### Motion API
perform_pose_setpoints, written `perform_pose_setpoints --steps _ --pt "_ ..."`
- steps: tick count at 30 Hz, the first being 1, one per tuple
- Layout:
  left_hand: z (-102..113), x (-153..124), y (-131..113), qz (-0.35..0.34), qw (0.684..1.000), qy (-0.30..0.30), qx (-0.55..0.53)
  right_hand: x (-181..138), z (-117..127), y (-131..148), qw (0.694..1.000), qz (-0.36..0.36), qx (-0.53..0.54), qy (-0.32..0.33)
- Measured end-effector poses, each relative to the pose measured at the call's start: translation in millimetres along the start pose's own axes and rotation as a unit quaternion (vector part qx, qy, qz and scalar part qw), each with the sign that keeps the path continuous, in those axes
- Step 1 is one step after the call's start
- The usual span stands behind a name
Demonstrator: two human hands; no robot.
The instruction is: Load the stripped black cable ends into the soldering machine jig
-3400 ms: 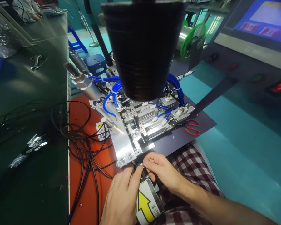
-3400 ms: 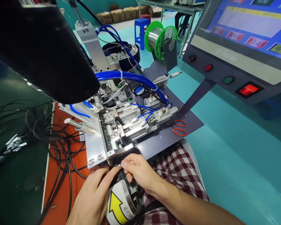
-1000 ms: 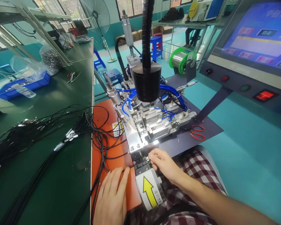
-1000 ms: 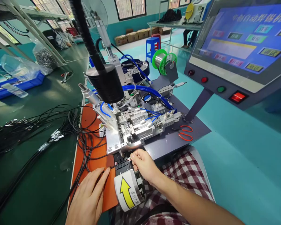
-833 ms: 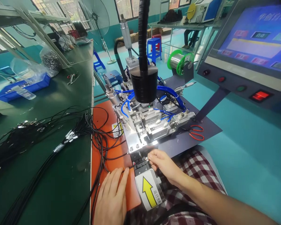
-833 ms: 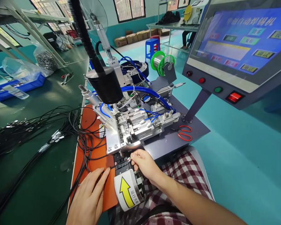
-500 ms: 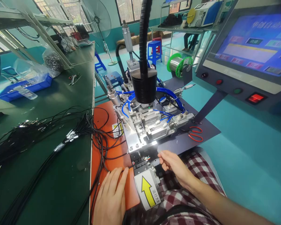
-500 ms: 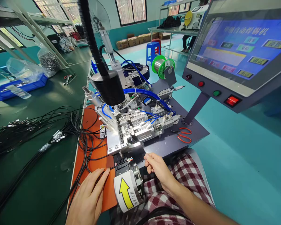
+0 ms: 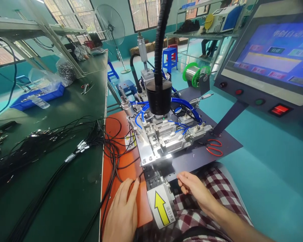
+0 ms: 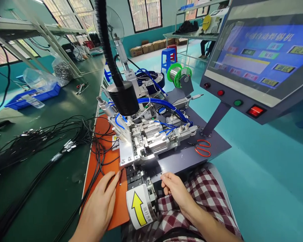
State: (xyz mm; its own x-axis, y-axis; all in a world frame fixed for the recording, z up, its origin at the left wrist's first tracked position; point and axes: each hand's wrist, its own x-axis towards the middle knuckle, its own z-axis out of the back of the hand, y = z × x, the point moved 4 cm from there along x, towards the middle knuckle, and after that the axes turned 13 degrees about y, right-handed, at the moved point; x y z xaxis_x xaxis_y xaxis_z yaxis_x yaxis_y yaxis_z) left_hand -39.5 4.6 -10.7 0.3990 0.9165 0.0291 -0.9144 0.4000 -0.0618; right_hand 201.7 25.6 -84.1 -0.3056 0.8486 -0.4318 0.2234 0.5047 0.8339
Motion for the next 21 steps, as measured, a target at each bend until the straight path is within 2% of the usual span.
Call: perform_pose_setpoints --steps 2,5,8,10,14,17,21 --pt "5 16 7 -0.011 0.999 -0.021 -0.038 0 3 -6 1.000 0.001 -0.006 0.002" --pt "7 40 17 -0.012 0.999 -0.016 -0.043 -3 7 -14 1.000 0.003 -0.016 0.003" --pt "13 48 18 -0.003 0.999 -0.025 -0.039 -8 10 -21 1.000 0.001 -0.025 0.006" --pt "22 42 15 0.008 0.999 -0.034 -0.033 -13 12 -24 0.999 -0.005 -0.041 0.003" --pt "51 13 16 0.057 0.996 -0.061 -0.023 -25 20 -18 0.998 -0.009 -0.065 -0.012" --pt "62 -7 27 0.098 0.993 -0.067 -0.024 -34 21 4 0.997 -0.010 -0.070 -0.014" --pt "59 -20 38 0.128 0.989 -0.053 -0.044 -43 3 48 0.995 0.000 -0.097 -0.035"
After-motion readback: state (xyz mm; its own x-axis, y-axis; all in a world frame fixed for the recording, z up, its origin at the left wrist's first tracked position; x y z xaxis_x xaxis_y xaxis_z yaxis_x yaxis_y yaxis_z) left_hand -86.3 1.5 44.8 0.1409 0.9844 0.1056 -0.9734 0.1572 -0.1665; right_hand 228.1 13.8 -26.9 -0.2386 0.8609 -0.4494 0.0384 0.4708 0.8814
